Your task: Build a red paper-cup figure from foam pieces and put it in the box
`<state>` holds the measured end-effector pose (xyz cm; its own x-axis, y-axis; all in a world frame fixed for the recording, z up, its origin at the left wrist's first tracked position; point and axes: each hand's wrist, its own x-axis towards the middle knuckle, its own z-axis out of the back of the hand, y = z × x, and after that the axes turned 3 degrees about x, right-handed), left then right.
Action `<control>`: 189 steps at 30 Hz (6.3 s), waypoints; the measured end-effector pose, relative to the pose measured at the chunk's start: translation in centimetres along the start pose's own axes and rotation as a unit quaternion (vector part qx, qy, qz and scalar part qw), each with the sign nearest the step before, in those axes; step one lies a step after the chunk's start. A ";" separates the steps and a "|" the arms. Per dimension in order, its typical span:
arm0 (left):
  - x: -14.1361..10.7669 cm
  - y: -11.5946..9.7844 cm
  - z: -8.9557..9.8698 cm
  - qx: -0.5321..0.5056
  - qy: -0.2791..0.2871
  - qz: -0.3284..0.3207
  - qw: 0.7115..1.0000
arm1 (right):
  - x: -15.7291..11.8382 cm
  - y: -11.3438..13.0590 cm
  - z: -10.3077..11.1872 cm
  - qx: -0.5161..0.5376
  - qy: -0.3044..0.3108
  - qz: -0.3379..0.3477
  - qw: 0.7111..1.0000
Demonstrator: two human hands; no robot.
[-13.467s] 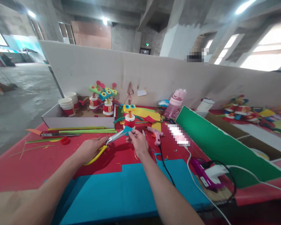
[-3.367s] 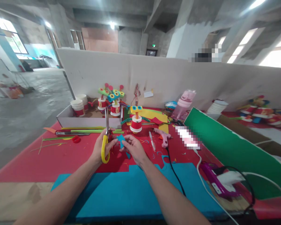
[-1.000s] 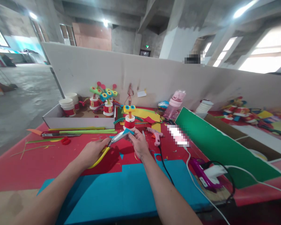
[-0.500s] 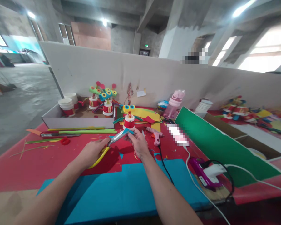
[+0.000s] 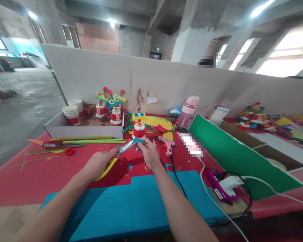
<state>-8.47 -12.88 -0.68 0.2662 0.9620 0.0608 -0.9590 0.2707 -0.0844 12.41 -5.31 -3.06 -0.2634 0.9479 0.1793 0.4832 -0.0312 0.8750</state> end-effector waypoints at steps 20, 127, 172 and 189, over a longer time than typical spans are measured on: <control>0.0 0.2 -0.3 -0.014 -0.003 -0.010 1.000 | 0.2 0.1 0.2 0.005 0.001 0.015 1.000; -0.2 -0.3 0.5 0.048 0.022 -0.016 0.998 | 0.2 -0.3 1.1 -0.102 0.031 0.014 0.994; -3.9 5.9 3.8 0.057 0.053 0.108 0.991 | 0.7 -0.4 1.5 0.121 -0.037 -0.113 0.986; -1.6 0.4 3.9 -0.271 -0.148 0.082 0.948 | -0.1 -1.6 0.5 0.025 -0.097 -0.049 0.994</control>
<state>-9.65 -14.48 3.08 0.0017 0.9620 0.2732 -0.7732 0.1744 -0.6096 12.11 -5.17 -4.71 -0.1475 0.9891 0.0006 0.5050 0.0749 0.8599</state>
